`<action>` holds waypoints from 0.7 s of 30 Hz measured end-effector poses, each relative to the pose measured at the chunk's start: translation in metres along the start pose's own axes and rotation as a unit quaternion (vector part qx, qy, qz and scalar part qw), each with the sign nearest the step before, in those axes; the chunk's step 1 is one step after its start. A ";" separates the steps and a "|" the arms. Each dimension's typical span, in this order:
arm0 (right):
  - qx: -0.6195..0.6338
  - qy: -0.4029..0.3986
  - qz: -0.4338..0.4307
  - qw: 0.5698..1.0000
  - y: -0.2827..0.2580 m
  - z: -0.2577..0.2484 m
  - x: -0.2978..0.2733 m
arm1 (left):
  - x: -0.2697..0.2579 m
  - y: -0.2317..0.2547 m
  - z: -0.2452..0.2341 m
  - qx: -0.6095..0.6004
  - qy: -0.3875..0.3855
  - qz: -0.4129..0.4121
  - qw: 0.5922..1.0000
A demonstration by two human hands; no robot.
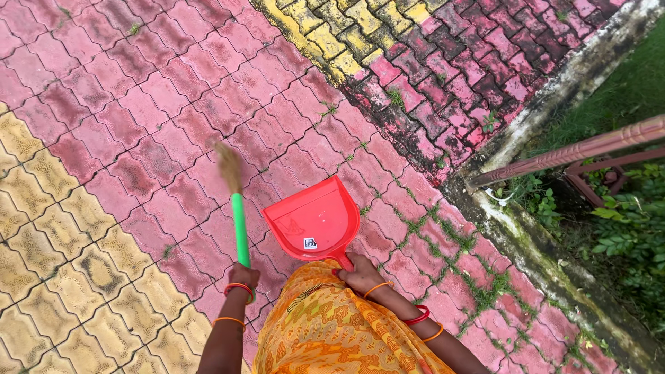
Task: The person sweeps debris from a paved path into a dustpan using a broom while walking along the path.
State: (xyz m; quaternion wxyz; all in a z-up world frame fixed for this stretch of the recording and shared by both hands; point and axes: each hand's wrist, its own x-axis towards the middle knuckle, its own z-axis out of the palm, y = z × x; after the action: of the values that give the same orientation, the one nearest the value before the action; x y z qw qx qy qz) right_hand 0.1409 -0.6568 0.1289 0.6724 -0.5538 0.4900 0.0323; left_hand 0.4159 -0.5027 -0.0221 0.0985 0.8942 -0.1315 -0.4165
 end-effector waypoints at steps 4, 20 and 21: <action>0.005 -0.014 0.026 1.000 -0.005 -0.037 0.020 | -0.029 0.041 0.042 0.152 -0.075 0.103 0.980; 0.018 0.051 0.009 0.998 -0.048 -0.072 0.094 | 0.079 0.072 -0.063 0.226 0.086 0.223 0.944; 0.026 0.062 0.025 0.997 -0.053 -0.070 0.098 | 0.093 0.076 -0.077 0.242 0.105 0.221 0.939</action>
State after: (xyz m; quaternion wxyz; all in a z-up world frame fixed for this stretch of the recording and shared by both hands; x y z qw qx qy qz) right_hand 0.1788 -0.7807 0.1047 0.6541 -0.5244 0.5450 0.0022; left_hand 0.5217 -0.5994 -0.0184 -0.0180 0.8781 -0.4113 -0.2437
